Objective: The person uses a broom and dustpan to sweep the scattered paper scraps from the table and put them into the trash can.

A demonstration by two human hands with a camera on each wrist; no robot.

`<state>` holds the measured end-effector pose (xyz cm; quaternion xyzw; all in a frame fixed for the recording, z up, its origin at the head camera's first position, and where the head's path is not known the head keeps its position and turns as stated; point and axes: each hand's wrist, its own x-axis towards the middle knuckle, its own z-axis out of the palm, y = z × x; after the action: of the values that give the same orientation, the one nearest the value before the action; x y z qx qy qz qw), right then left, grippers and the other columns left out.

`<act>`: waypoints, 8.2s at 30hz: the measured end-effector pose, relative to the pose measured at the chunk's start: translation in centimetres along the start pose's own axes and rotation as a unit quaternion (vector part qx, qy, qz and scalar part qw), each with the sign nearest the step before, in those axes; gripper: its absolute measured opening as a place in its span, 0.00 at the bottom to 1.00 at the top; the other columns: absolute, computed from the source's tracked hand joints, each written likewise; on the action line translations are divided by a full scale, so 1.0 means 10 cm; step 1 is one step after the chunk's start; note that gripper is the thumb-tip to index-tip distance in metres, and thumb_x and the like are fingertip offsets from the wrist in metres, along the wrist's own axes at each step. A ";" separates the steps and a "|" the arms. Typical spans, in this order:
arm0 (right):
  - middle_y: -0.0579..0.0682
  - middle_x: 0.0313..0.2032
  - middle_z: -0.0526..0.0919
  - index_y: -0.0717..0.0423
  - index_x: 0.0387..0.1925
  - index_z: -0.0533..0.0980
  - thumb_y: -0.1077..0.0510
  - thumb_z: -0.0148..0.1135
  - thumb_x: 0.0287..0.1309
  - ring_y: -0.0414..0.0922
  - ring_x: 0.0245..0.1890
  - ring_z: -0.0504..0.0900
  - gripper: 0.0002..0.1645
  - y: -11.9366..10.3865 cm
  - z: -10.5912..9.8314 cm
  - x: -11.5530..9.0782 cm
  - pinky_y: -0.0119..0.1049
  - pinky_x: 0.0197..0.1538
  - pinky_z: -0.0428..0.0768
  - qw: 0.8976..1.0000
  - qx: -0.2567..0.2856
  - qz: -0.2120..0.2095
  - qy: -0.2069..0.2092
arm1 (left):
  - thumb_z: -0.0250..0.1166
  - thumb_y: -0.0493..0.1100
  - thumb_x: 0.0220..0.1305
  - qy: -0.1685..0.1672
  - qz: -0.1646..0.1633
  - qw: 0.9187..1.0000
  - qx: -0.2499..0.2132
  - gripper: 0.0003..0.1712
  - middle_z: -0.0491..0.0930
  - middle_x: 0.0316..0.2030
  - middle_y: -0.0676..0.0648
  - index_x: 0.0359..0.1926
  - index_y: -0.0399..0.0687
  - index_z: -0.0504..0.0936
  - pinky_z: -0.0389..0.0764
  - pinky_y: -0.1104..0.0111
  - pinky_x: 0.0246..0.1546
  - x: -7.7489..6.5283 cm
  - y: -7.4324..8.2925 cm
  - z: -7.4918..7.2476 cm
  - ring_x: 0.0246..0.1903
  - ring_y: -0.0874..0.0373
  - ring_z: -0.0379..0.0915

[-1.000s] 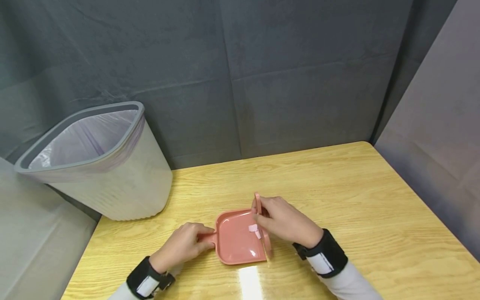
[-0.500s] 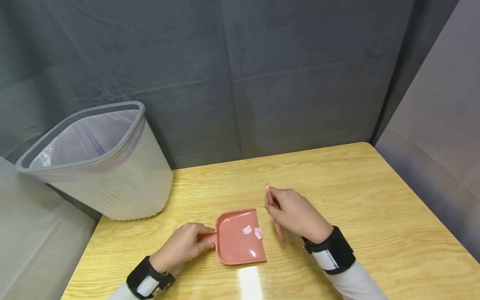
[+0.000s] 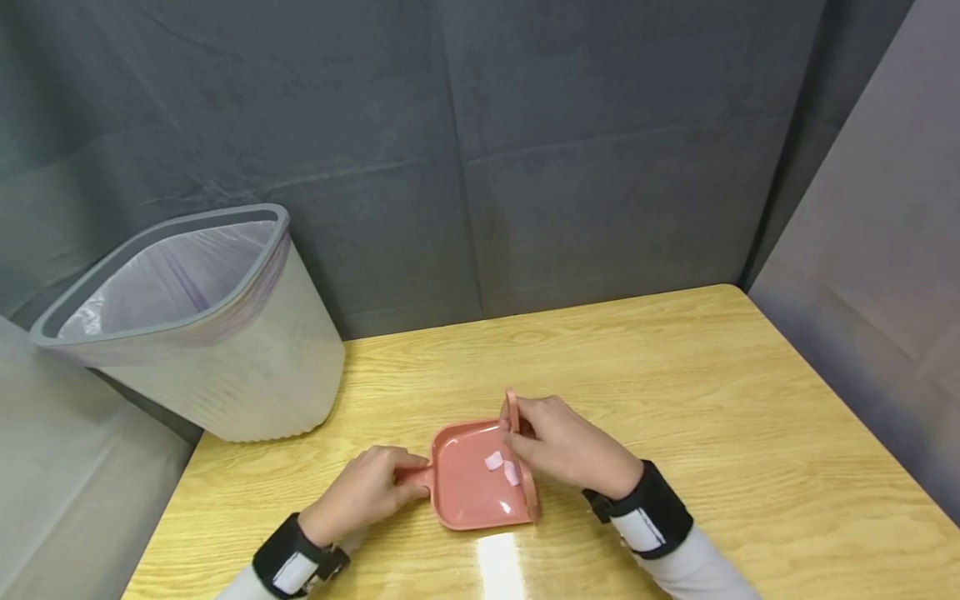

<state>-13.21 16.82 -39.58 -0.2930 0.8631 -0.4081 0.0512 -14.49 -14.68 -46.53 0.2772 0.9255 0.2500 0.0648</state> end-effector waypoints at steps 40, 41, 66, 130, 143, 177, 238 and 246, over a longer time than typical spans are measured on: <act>0.43 0.27 0.77 0.52 0.39 0.80 0.57 0.59 0.73 0.40 0.24 0.71 0.05 0.21 -0.48 -0.14 0.35 0.29 0.67 0.984 -0.110 0.124 0.060 | 0.79 0.48 0.58 0.147 0.039 0.987 0.061 0.15 0.85 0.32 0.55 0.44 0.47 0.91 0.74 0.67 0.28 -0.01 0.14 -1.07 0.27 0.64 0.73; 0.43 0.27 0.77 0.52 0.39 0.80 0.57 0.59 0.73 0.40 0.24 0.71 0.05 0.21 -0.48 -0.14 0.35 0.29 0.67 0.984 -0.110 0.123 0.060 | 0.79 0.47 0.59 0.156 0.041 0.985 0.064 0.15 0.85 0.33 0.54 0.44 0.46 0.91 0.75 0.67 0.29 -0.03 0.16 -1.15 0.28 0.63 0.74; 0.44 0.28 0.77 0.52 0.40 0.79 0.55 0.58 0.76 0.41 0.25 0.71 0.07 0.17 -0.45 -0.15 0.35 0.29 0.66 0.986 -0.098 0.125 0.056 | 0.71 0.53 0.66 0.395 -0.135 0.895 0.155 0.24 0.87 0.39 0.35 0.54 0.41 0.88 0.61 0.77 0.25 -0.65 0.30 -2.86 0.27 0.74 0.61; 0.43 0.29 0.78 0.52 0.41 0.79 0.54 0.58 0.76 0.41 0.24 0.71 0.07 0.19 -0.47 -0.18 0.34 0.28 0.66 0.987 -0.092 0.125 0.044 | 0.65 0.40 0.70 0.555 -0.101 0.773 0.289 0.16 0.75 0.41 0.28 0.56 0.44 0.87 0.60 0.40 0.42 -0.59 -0.15 -2.83 0.45 0.29 0.67; 0.43 0.30 0.79 0.53 0.42 0.80 0.54 0.57 0.77 0.40 0.25 0.72 0.08 0.20 -0.47 -0.19 0.34 0.29 0.67 0.987 -0.094 0.125 0.045 | 0.65 0.39 0.69 0.535 -0.099 0.778 0.313 0.17 0.76 0.43 0.30 0.57 0.49 0.87 0.63 0.37 0.34 -0.59 -0.13 -2.84 0.47 0.31 0.68; 0.44 0.29 0.78 0.53 0.42 0.79 0.53 0.57 0.77 0.41 0.25 0.71 0.09 0.19 -0.46 -0.16 0.35 0.29 0.66 0.986 -0.086 0.135 0.042 | 0.72 0.52 0.65 0.597 0.014 0.782 0.181 0.24 0.81 0.36 0.29 0.56 0.43 0.87 0.59 0.85 0.40 -0.59 0.12 -2.60 0.31 0.52 0.75; 0.45 0.36 0.82 0.55 0.42 0.80 0.65 0.69 0.65 0.41 0.36 0.79 0.07 0.12 -0.44 -0.09 0.36 0.37 0.79 0.989 -0.102 0.073 0.082 | 0.78 0.45 0.60 0.063 0.009 0.998 -0.025 0.13 0.86 0.37 0.51 0.44 0.47 0.91 0.75 0.69 0.33 0.28 0.11 0.18 0.34 0.62 0.78; 0.42 0.39 0.85 0.49 0.40 0.85 0.66 0.78 0.54 0.40 0.37 0.85 0.14 -0.05 -0.11 0.01 0.40 0.40 0.84 0.973 -0.191 -0.029 0.125 | 0.79 0.46 0.59 0.060 0.004 0.998 -0.025 0.14 0.86 0.36 0.52 0.44 0.46 0.90 0.74 0.70 0.31 0.30 0.09 0.18 0.32 0.62 0.76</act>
<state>-13.46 17.31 -38.47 -0.2686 0.9159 -0.2704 -0.1259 -16.09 -11.62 -47.54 0.2638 0.9201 0.2892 0.0150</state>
